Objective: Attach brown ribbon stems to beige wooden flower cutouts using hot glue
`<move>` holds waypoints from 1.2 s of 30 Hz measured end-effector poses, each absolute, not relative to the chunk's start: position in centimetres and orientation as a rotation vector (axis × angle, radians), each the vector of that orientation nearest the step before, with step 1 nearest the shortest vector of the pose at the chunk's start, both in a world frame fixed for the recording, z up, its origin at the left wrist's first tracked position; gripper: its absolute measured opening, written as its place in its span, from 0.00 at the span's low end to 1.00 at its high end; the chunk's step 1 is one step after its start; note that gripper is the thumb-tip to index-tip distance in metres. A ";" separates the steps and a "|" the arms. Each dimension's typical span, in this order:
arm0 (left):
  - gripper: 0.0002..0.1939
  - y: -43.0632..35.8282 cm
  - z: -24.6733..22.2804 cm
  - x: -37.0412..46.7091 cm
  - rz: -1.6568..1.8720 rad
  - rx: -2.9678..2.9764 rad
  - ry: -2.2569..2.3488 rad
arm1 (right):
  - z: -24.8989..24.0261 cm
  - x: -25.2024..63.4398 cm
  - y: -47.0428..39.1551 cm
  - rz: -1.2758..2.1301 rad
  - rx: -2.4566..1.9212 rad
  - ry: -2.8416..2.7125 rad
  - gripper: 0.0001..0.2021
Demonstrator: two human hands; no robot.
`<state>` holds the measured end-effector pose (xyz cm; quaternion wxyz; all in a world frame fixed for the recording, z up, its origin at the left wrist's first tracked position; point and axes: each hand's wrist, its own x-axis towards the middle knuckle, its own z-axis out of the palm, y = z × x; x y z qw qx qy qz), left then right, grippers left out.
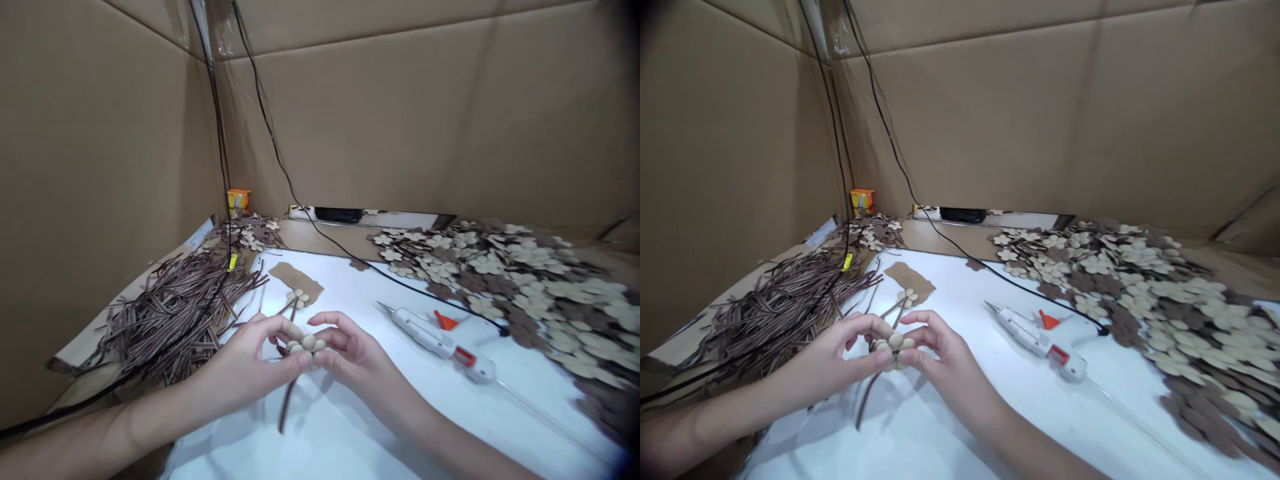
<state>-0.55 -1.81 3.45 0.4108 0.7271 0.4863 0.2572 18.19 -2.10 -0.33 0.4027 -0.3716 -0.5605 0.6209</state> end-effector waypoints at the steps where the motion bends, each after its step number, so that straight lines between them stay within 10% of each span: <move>1: 0.11 -1.7 3.6 -0.7 0.607 1.860 1.255 | -0.3 18.2 -2.1 1.566 -0.942 -1.408 0.14; 14: 0.06 -1.4 3.6 -0.8 0.496 1.984 1.258 | -0.1 17.7 -2.3 1.604 -1.000 -1.402 0.17; 24: 0.17 0.3 3.0 -1.0 0.559 1.432 0.999 | 3.3 34.2 -2.6 0.033 -1.747 -2.205 0.15; 36: 0.16 0.6 2.5 -1.1 0.731 1.249 0.948 | 0.9 40.1 0.3 -0.163 -1.558 -2.685 0.22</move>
